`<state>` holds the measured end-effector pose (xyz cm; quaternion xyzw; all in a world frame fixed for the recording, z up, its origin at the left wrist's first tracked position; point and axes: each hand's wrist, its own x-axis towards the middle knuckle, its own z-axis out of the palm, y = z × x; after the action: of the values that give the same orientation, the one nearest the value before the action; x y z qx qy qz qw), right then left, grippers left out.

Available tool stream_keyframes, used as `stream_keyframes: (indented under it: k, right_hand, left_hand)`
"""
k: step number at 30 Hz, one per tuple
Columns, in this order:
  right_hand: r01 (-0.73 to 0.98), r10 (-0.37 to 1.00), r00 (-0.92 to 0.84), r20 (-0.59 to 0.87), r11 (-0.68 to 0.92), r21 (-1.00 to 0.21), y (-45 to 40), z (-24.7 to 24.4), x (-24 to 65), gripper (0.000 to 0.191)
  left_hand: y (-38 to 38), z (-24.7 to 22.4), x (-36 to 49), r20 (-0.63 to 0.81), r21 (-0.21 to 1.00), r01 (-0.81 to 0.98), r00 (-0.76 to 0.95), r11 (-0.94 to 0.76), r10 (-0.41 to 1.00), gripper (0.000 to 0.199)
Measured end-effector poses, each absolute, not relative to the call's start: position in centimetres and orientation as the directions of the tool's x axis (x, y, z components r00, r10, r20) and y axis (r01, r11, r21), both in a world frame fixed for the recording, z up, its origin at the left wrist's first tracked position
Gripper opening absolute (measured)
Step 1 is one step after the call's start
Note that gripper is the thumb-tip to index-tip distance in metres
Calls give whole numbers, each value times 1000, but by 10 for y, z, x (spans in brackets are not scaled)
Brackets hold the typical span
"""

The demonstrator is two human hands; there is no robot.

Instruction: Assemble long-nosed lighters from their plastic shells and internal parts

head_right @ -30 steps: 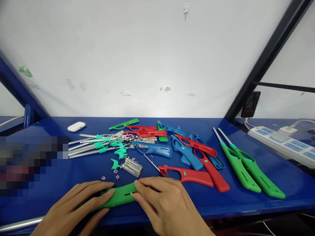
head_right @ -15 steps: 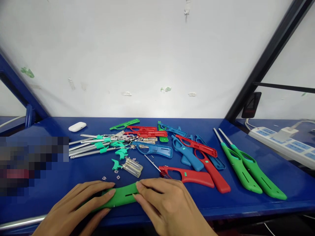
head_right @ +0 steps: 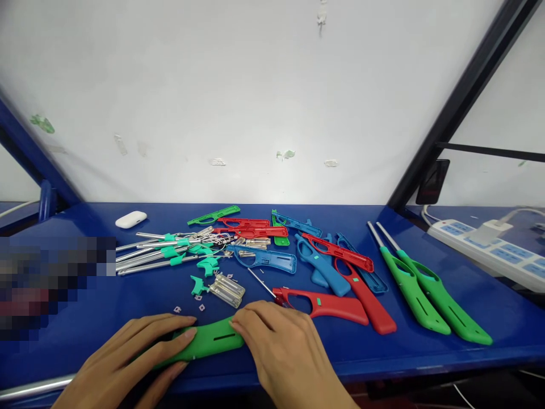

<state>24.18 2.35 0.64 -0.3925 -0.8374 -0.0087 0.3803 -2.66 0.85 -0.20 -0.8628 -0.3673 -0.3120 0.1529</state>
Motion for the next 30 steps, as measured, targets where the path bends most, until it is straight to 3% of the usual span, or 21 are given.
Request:
stream_keyframes:
  k: [11, 18, 30]
  right_hand:
    - [707, 588, -395, 706, 685, -176, 18, 10, 241, 37]
    - [672, 543, -442, 715, 728, -138, 12, 13, 247, 21]
    - [642, 644, -414, 643, 707, -295, 12, 19, 247, 23]
  left_hand:
    - [7, -3, -29, 615, -60, 732, 563, -679, 552, 26]
    - [7, -3, -28, 596, -71, 733, 575, -676, 561, 25]
    - [6, -5, -31, 606, -50, 725, 569, -687, 557, 27]
